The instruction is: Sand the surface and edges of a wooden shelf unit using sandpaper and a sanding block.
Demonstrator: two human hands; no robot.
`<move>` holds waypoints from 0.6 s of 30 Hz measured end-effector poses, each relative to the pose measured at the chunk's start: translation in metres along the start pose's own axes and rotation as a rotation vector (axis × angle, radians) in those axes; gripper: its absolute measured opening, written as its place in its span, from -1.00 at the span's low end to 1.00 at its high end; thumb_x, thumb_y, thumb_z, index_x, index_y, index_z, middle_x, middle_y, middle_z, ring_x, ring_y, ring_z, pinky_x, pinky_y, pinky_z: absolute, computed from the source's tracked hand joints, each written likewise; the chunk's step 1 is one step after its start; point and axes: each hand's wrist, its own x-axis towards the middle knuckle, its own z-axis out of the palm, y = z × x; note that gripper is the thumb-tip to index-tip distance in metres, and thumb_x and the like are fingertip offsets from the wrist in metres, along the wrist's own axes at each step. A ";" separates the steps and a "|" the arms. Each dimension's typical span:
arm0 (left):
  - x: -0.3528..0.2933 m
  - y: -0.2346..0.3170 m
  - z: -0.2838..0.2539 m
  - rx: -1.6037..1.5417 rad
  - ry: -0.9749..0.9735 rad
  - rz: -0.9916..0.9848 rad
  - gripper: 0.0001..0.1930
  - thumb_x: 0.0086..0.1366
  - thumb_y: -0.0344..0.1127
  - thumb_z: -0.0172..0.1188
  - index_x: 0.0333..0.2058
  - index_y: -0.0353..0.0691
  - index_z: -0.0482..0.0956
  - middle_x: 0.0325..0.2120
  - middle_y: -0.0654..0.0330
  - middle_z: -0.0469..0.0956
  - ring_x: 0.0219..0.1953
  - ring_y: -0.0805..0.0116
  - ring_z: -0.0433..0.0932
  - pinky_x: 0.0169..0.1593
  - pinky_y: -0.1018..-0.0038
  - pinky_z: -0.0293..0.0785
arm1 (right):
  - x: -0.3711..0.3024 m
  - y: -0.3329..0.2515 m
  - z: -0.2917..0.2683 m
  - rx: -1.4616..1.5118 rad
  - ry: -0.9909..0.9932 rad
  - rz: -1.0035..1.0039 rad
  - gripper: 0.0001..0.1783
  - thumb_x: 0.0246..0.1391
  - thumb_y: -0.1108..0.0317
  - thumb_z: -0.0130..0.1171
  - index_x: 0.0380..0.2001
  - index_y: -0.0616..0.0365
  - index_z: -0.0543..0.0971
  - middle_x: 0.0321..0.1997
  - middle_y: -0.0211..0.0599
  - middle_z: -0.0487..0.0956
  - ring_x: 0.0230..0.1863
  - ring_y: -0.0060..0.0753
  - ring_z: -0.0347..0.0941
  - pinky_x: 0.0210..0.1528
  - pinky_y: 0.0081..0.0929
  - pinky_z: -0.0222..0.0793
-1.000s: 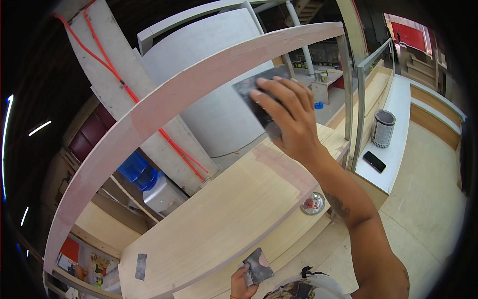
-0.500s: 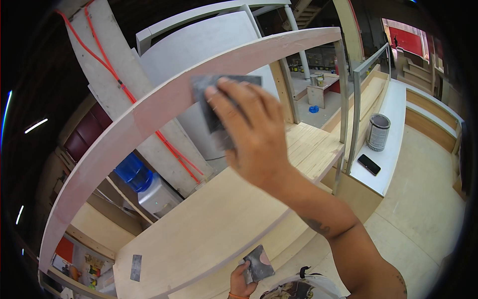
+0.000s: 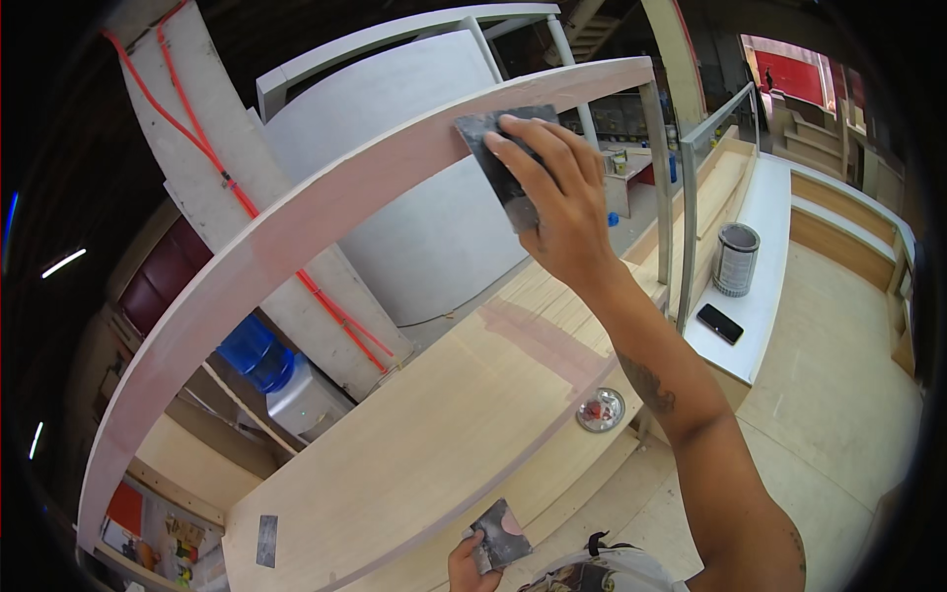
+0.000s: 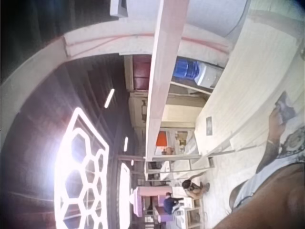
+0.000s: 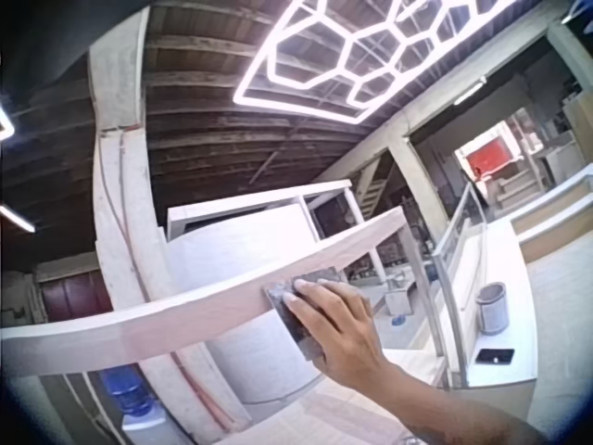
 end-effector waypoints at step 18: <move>0.001 0.007 0.005 -0.007 -0.008 0.031 -0.66 0.29 -0.31 0.07 0.03 -0.20 0.48 -0.07 0.15 0.61 -0.04 0.15 0.61 0.02 0.11 0.54 | 0.009 -0.050 -0.005 -0.013 -0.045 0.330 -0.25 -0.28 0.56 0.24 0.15 0.09 0.45 0.16 -0.19 0.44 0.12 0.02 0.33 0.15 -0.12 0.22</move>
